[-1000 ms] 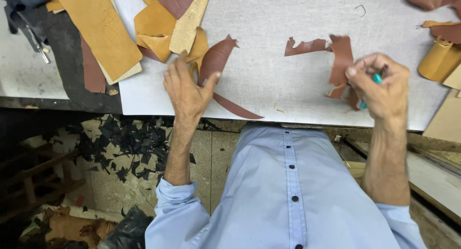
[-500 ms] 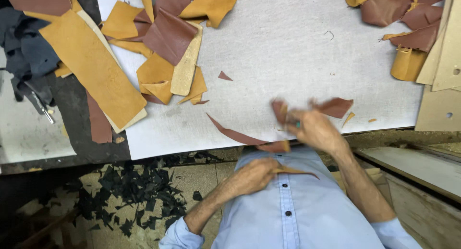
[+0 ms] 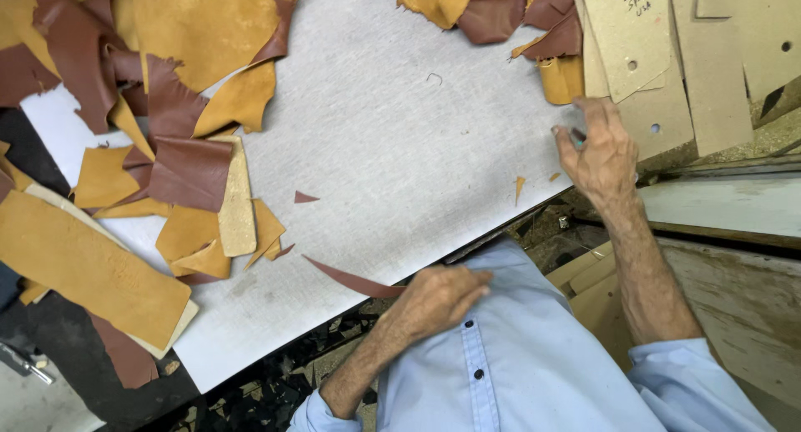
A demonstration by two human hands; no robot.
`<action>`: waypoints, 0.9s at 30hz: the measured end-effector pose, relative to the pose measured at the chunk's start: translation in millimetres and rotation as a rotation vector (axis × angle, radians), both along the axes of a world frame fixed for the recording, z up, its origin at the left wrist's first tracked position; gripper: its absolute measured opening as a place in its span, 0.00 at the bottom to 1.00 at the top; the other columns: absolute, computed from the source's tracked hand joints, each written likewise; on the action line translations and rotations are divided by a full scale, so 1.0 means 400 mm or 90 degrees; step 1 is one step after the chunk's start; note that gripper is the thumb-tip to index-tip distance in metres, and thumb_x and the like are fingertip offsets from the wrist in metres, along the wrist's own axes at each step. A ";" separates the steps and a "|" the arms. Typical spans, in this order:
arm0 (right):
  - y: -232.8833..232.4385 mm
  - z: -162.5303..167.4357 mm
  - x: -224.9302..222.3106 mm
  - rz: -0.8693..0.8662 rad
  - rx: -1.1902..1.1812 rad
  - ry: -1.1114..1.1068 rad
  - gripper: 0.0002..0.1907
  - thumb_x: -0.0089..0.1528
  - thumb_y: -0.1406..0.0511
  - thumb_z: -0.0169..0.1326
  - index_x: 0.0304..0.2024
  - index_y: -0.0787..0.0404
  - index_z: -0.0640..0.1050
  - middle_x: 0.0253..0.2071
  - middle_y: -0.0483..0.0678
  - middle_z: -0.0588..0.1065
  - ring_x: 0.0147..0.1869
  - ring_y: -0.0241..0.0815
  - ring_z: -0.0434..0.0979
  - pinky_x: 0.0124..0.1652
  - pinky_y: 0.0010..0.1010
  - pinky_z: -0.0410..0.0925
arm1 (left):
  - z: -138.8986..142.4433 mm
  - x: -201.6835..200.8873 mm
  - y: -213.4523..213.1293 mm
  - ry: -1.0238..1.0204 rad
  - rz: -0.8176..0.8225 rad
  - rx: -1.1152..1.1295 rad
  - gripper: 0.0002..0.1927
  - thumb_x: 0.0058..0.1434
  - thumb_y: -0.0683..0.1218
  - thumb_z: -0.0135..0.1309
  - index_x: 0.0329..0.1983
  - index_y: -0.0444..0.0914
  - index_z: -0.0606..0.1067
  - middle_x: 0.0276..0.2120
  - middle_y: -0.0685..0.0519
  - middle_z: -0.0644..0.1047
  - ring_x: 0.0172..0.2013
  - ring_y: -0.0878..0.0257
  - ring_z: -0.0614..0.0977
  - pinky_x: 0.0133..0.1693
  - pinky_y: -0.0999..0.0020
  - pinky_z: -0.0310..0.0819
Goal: The person uses a rotary cutter and cardboard templates to cut shapes from brown and tan leather pieces on a worktable. They repeatedly position templates, trace outlines, and cut along the edges, then remove the templates and set the cut leather pieces aside.
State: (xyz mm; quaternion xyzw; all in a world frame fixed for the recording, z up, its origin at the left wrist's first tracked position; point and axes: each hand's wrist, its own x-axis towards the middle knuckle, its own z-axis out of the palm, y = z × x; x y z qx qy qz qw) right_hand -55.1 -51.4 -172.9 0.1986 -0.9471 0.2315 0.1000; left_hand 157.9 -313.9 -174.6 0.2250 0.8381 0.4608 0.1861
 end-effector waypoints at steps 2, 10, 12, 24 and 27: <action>0.041 -0.011 -0.056 -0.047 0.030 0.017 0.27 0.68 0.65 0.62 0.66 0.68 0.71 0.65 0.65 0.70 0.52 0.60 0.81 0.46 0.47 0.77 | -0.020 -0.081 -0.025 0.164 0.155 0.005 0.14 0.73 0.48 0.55 0.57 0.38 0.77 0.53 0.46 0.81 0.52 0.55 0.85 0.54 0.59 0.83; 0.159 -0.036 -0.261 -0.009 0.080 0.059 0.35 0.60 0.64 0.65 0.68 0.65 0.69 0.72 0.65 0.64 0.56 0.64 0.80 0.47 0.49 0.77 | -0.049 -0.722 -0.027 0.328 0.468 -0.160 0.42 0.58 0.48 0.68 0.71 0.30 0.63 0.62 0.35 0.66 0.57 0.39 0.70 0.57 0.44 0.66; 0.205 -0.041 -0.325 -0.031 0.039 0.005 0.33 0.64 0.64 0.62 0.70 0.65 0.68 0.74 0.65 0.65 0.54 0.58 0.82 0.47 0.46 0.78 | -0.050 -0.824 -0.018 0.324 0.504 -0.206 0.38 0.57 0.49 0.68 0.67 0.32 0.67 0.56 0.40 0.69 0.52 0.45 0.72 0.54 0.47 0.67; 0.338 -0.048 -0.466 0.010 0.071 0.040 0.27 0.68 0.65 0.64 0.65 0.68 0.70 0.71 0.64 0.67 0.64 0.57 0.79 0.53 0.36 0.79 | 0.213 -0.631 -0.197 0.066 0.485 0.065 0.12 0.75 0.44 0.49 0.33 0.38 0.69 0.21 0.60 0.67 0.24 0.72 0.66 0.25 0.74 0.62; 0.332 -0.041 -0.460 0.005 0.098 0.048 0.27 0.69 0.66 0.65 0.66 0.69 0.71 0.70 0.64 0.67 0.65 0.57 0.79 0.52 0.36 0.80 | 0.213 -0.479 -0.299 -0.016 0.544 0.124 0.17 0.73 0.45 0.47 0.26 0.41 0.65 0.20 0.64 0.62 0.21 0.74 0.60 0.22 0.73 0.53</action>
